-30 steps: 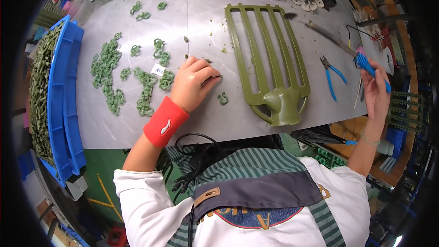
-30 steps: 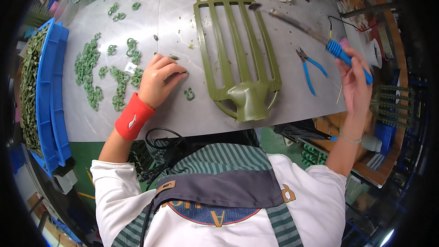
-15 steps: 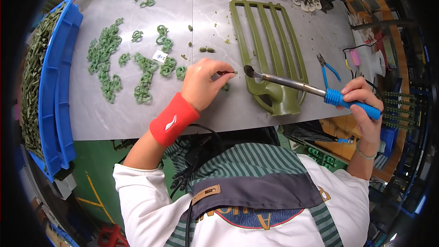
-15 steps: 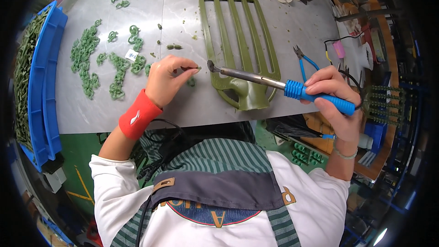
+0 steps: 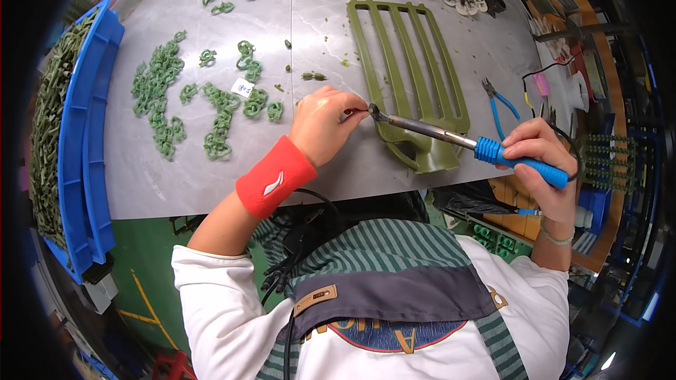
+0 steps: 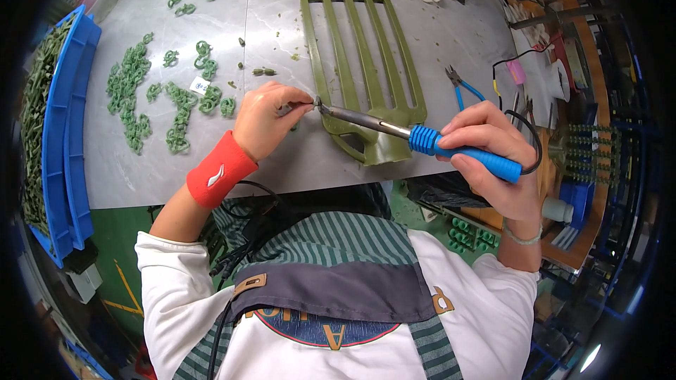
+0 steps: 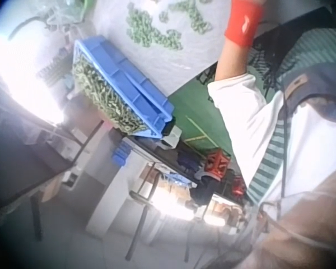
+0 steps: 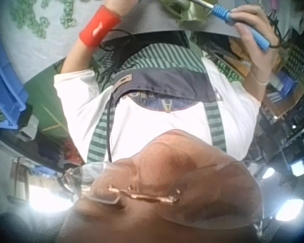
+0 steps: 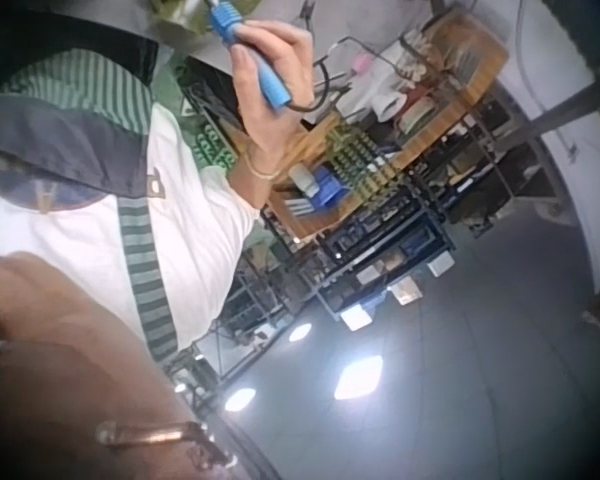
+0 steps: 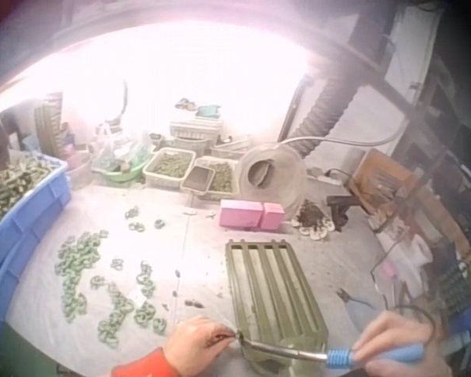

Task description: The person places green circular components onto a large green frame and uses a soldering iron to melt the plastic, securing them in place.

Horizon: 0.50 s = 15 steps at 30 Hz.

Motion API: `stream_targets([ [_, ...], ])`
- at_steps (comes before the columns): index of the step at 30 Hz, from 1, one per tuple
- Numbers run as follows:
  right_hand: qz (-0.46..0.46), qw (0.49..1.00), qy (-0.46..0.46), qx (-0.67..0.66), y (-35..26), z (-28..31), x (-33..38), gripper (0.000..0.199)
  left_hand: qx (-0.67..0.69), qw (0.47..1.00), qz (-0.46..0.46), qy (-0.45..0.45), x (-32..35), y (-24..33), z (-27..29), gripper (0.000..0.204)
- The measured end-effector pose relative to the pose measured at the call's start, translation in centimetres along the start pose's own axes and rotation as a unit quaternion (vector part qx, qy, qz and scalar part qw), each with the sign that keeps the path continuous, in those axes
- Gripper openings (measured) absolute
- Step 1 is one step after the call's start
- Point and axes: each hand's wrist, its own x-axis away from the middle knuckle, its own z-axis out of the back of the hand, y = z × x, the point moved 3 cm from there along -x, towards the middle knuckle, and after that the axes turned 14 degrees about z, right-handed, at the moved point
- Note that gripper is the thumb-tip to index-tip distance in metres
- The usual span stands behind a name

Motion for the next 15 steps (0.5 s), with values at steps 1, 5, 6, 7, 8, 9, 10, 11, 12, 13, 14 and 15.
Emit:
stream_targets([
  [1, 0.006, 1.0, -0.002, 0.005, -0.2, 0.1, 0.0, 0.017, -0.002, 1.0, 0.0, 0.002, 0.0, -0.1, 0.0, 0.01],
  [5, 0.004, 0.999, 0.036, 0.0, -0.3, 1.5, 0.7, 0.017, -0.029, 0.999, -0.023, 0.014, 0.1, -0.4, 0.1, 0.009],
  [6, 0.009, 0.999, 0.039, 0.007, -0.1, 2.0, 0.7, 0.018, -0.035, 0.999, -0.023, 0.004, 0.1, -0.6, 0.2, 0.01],
  [7, 0.013, 0.998, 0.054, 0.011, 0.0, 2.4, 0.9, 0.018, -0.04, 0.999, -0.024, 0.005, -0.1, -0.5, 0.6, 0.01],
  [8, 0.017, 0.997, 0.068, 0.014, 0.1, 2.8, 1.0, 0.019, -0.002, 1.0, -0.002, -0.022, -0.4, -0.7, 1.1, 0.011],
  [9, 0.02, 0.997, 0.069, 0.012, 0.5, 3.0, 1.2, 0.019, 0.036, 0.998, 0.019, -0.049, -0.7, -0.8, 1.6, 0.013],
  [10, 0.003, 0.995, 0.1, 0.023, -0.2, 4.0, 2.1, 0.019, 0.051, 0.998, 0.019, -0.036, -2.0, -0.4, 2.1, 0.015],
  [11, 0.002, 0.993, 0.12, 0.007, 0.7, 4.0, 2.1, 0.019, -0.005, 1.0, 0.019, 0.023, -2.6, -1.8, 3.6, 0.016],
  [12, 0.009, 0.993, 0.122, -0.002, 1.5, 3.8, 1.9, 0.019, -0.061, 0.995, 0.017, 0.081, -3.4, -3.2, 5.1, 0.017],
  [13, -0.013, 0.99, 0.143, -0.01, 1.8, 3.9, 1.9, 0.019, -0.116, 0.986, 0.013, 0.121, -4.5, -4.0, 6.2, 0.019],
  [14, -0.033, 0.986, 0.162, -0.02, 2.3, 4.0, 1.7, 0.019, -0.173, 0.971, 0.011, 0.163, -5.3, -4.6, 7.4, 0.021],
  [15, -0.033, 0.985, 0.163, -0.032, 2.8, 4.2, 1.7, 0.02, -0.194, 0.966, -0.025, 0.168, -5.9, -4.9, 8.1, 0.022],
])
